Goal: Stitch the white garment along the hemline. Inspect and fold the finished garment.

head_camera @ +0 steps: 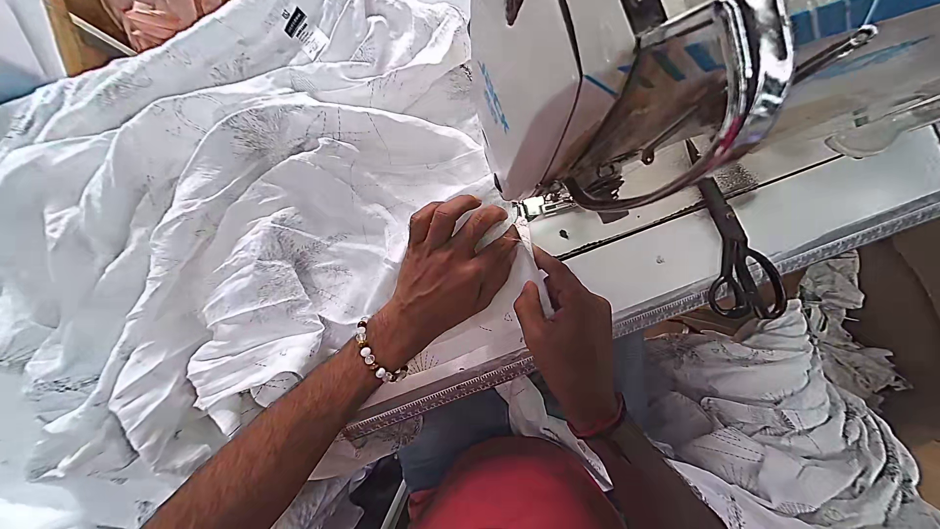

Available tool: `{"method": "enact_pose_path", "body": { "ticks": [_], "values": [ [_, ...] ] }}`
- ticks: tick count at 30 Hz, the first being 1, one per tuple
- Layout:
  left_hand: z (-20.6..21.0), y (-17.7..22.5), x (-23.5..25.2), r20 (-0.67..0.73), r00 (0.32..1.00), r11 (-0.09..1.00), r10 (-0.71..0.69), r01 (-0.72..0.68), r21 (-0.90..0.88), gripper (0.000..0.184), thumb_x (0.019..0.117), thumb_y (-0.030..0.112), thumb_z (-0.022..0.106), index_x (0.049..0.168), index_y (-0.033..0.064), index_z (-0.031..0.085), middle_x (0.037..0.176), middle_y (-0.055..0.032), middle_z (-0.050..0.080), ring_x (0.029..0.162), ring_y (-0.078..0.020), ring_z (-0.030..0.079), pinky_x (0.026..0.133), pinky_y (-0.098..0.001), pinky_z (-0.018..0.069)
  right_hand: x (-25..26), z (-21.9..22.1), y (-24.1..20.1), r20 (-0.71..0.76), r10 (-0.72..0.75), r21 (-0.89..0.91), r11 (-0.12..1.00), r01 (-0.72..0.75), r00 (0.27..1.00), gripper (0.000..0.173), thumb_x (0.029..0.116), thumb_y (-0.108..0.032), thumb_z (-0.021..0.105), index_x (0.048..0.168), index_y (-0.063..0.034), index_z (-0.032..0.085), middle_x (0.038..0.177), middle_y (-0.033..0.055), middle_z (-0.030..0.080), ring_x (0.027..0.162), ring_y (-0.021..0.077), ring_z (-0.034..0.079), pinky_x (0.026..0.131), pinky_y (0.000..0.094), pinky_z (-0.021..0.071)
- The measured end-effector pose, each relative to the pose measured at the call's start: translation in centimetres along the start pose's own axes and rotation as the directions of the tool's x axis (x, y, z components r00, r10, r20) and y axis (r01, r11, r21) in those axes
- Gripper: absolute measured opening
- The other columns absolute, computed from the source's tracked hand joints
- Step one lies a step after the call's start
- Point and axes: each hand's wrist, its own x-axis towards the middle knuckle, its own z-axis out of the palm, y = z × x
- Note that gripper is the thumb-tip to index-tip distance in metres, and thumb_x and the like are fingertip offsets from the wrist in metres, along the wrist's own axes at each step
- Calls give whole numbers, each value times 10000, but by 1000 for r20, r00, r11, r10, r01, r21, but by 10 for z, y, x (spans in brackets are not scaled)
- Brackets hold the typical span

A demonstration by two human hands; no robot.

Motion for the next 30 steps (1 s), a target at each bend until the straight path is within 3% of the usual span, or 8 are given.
{"method": "enact_pose_path", "body": {
  "ticks": [3,14,17,20,23,25,27,30],
  "values": [
    [-1,-3,3,-3,1000,1000,30,-30,3,289,1015,343,562,1135,220,795,1284,-59,679,1289,-308,517,1095,-500,318,3,2,-1,-11,-6,-9,1000,5,1000,416,929,-199,600,1326,-134,703,551,-87,479,451,54,400,434,262,356],
    [-4,-29,15,-31,976,976,217,-218,-28,266,1007,382,603,1128,256,804,1234,-43,696,1212,-284,545,1050,-478,333,36,14,-10,-52,9,-65,998,-13,999,248,937,-200,671,1177,-151,636,594,-46,513,470,129,490,436,342,396],
    [-9,-12,11,32,990,990,136,-134,-51,297,1002,262,542,1146,155,778,1269,-70,692,1231,-300,578,1060,-471,405,46,17,-13,-77,-22,-64,998,17,997,255,931,-175,670,1168,-122,593,581,-24,483,470,157,487,438,361,396],
    [-3,2,-3,85,994,987,-61,73,-145,380,1022,249,480,1314,158,706,1417,-56,615,1363,-275,509,1116,-462,409,49,15,-11,-29,-37,-72,997,35,999,371,958,-218,626,1295,-89,540,590,-21,491,478,165,499,438,373,411],
    [-6,-20,-3,104,994,983,43,-23,-185,393,1024,280,475,1327,180,705,1450,-59,600,1379,-278,501,1119,-487,392,59,-4,-6,130,-62,-45,997,68,990,427,967,-346,628,1319,-109,583,678,10,623,565,187,592,499,415,471],
    [-9,-33,0,100,988,977,120,-100,-186,384,1020,266,482,1323,212,713,1441,-60,608,1362,-281,516,1098,-491,398,63,-23,-4,100,-49,-168,984,65,994,321,983,-445,608,1101,-169,720,636,8,569,540,203,544,473,423,406],
    [-11,-36,2,92,981,975,170,-154,-158,390,1023,263,480,1344,253,702,1444,-63,606,1362,-286,517,1109,-493,397,63,-36,-2,-81,-86,-363,930,51,993,361,996,-427,571,765,-159,642,613,30,556,540,237,562,455,443,369],
    [-12,-25,6,83,961,955,264,-248,-162,357,1027,235,498,1299,236,730,1401,-61,643,1354,-299,535,1137,-480,400,55,-32,12,-122,-126,-331,940,79,985,369,996,-471,592,920,-126,700,804,56,635,756,272,622,610,462,480]
  ]
}}
